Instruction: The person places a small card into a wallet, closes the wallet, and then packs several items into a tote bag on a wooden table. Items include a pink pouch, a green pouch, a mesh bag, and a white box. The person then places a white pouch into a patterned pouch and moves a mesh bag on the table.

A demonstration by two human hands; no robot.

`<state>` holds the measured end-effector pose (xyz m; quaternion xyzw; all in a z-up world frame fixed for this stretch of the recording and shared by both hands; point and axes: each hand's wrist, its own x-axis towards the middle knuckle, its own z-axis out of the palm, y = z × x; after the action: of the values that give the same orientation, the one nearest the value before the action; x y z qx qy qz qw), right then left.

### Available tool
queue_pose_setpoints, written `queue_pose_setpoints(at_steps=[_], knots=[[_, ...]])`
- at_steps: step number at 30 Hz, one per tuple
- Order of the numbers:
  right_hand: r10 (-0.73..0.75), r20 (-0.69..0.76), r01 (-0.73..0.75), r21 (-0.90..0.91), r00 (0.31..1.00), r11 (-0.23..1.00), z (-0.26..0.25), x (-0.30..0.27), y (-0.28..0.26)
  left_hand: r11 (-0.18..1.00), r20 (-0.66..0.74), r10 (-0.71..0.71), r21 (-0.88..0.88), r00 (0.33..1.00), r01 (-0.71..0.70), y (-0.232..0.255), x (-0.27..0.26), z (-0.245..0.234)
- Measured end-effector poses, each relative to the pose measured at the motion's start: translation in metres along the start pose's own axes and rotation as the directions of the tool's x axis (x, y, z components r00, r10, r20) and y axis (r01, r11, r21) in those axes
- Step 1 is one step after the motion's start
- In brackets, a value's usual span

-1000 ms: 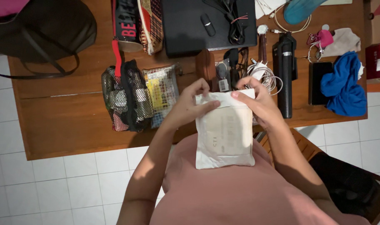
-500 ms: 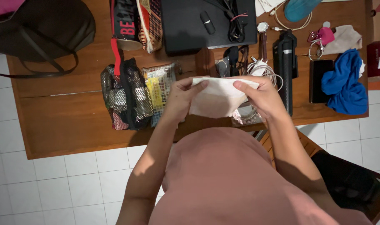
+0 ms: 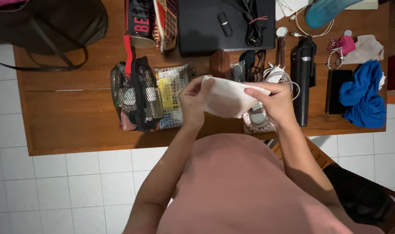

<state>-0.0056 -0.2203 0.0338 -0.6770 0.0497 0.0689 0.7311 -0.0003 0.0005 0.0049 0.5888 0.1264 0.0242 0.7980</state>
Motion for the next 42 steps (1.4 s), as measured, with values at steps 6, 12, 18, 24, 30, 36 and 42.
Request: queue_pose_setpoints(at_steps=[6, 12, 18, 24, 30, 36, 42], knots=[[0.051, -0.018, -0.053, -0.151, 0.999, 0.987, -0.005, -0.008, -0.002, 0.996, 0.186, -0.063, -0.045, 0.98, 0.073, -0.009, 0.003, -0.022], [0.093, 0.008, -0.092, -0.066, 0.996, 0.994, -0.007, -0.009, 0.004, 0.932, 0.164, -0.192, -0.277, 0.968, 0.232, -0.038, 0.003, -0.027], [-0.071, 0.042, 0.08, -0.261, 0.997, 0.962, 0.0, -0.011, 0.015, 0.768, 0.096, -0.444, -0.472, 0.891, 0.433, -0.043, 0.002, -0.022], [-0.14, 0.111, 0.167, -0.287, 0.984, 0.943, 0.003, -0.012, 0.023, 0.966, 0.015, 0.167, 0.198, 0.986, -0.166, -0.035, -0.012, -0.019], [0.106, -0.044, -0.107, -0.019, 0.993, 0.994, -0.005, -0.007, 0.027, 0.98, 0.209, -0.064, 0.199, 0.976, 0.022, -0.02, 0.01, -0.03], [0.077, 0.0, -0.077, 0.043, 0.997, 0.996, -0.005, -0.007, 0.035, 0.826, 0.385, -0.397, 0.546, 0.833, 0.141, -0.012, 0.002, -0.016], [0.207, -0.035, -0.199, 0.162, 0.978, 0.967, 0.005, -0.002, 0.059, 0.935, 0.314, -0.337, 0.221, 0.888, 0.277, -0.014, -0.005, -0.014]])
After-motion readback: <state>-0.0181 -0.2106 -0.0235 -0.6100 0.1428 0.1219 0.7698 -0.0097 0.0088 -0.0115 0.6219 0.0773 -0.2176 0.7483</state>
